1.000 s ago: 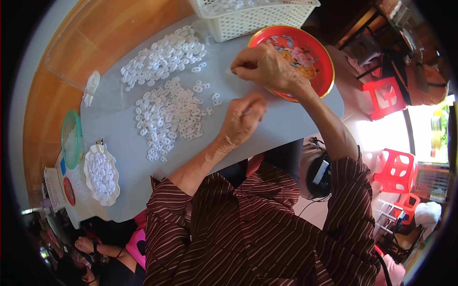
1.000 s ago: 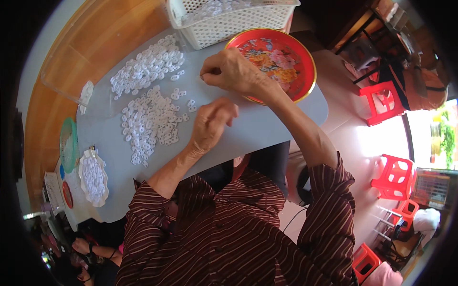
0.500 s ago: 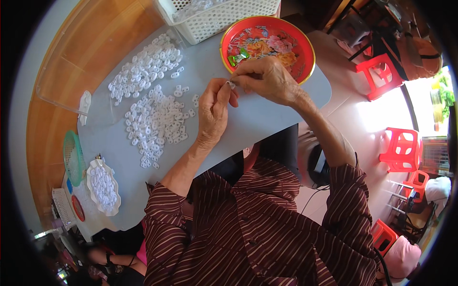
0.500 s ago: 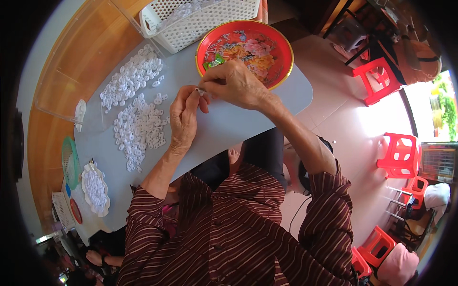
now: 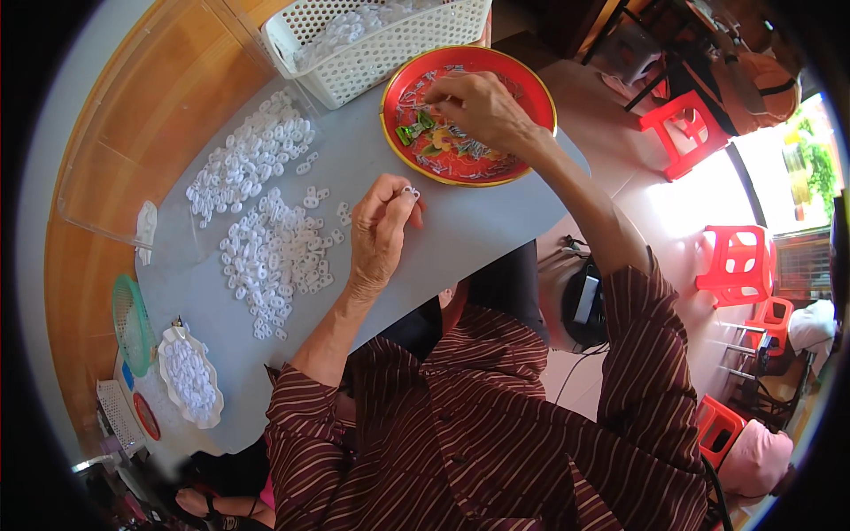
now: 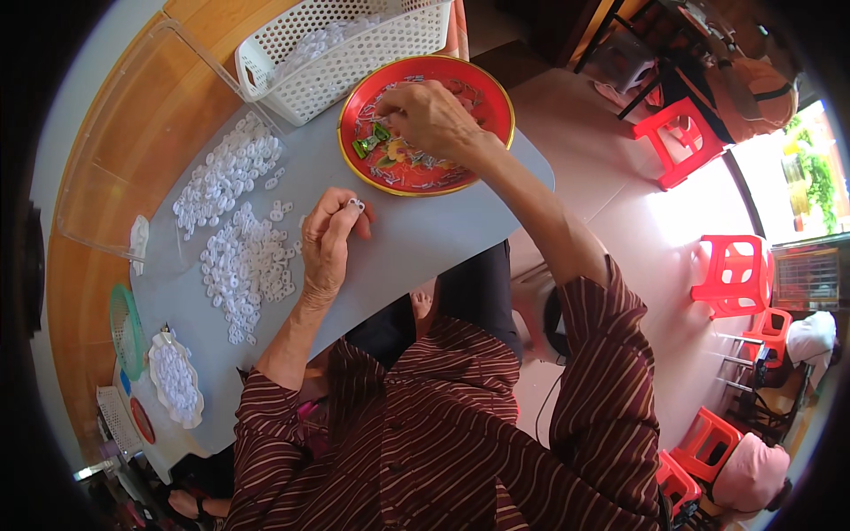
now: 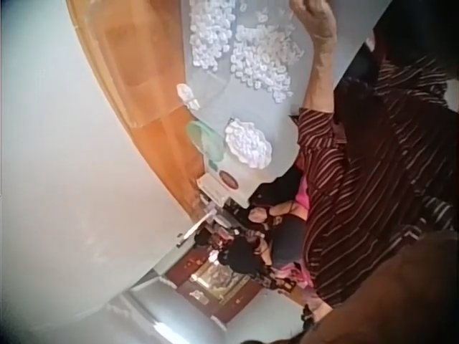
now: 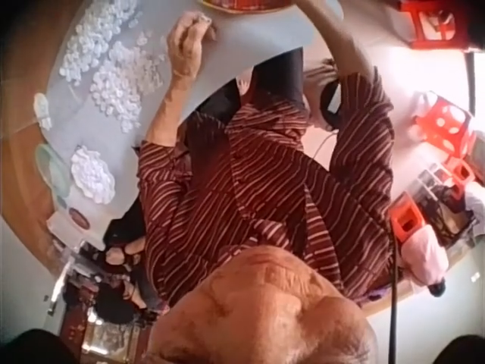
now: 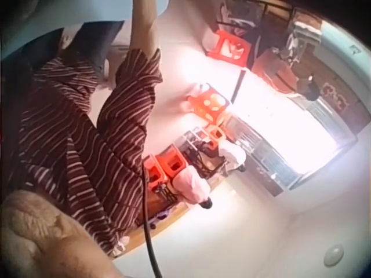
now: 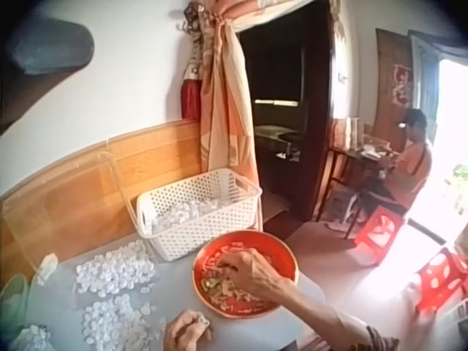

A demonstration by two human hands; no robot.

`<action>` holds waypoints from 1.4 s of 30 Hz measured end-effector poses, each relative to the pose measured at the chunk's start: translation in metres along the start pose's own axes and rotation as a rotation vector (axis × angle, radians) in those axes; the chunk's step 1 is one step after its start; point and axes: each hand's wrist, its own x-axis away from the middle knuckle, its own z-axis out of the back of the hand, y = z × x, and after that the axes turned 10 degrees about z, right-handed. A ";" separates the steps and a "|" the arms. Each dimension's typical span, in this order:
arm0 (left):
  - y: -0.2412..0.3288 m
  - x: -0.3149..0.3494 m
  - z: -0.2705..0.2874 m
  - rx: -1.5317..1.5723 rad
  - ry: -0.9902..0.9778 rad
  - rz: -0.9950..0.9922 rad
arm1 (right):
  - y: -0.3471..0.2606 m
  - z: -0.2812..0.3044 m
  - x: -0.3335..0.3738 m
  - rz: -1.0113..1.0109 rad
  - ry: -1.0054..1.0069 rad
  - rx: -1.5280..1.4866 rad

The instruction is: Manually assembling small hardware components by inserting metal pins into white plastic circular bases.

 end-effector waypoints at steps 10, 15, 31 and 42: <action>0.004 0.001 0.000 -0.057 -0.025 0.019 | 0.000 0.009 -0.004 -0.150 -0.325 0.228; 0.001 -0.001 -0.001 -0.037 -0.036 0.016 | 0.019 0.008 -0.009 -0.035 -0.284 0.217; 0.000 -0.001 0.000 -0.018 -0.037 0.055 | 0.005 0.004 -0.016 -0.120 -0.350 0.225; -0.002 0.001 0.000 0.035 -0.015 0.062 | -0.045 0.038 0.015 -0.484 -0.116 -0.478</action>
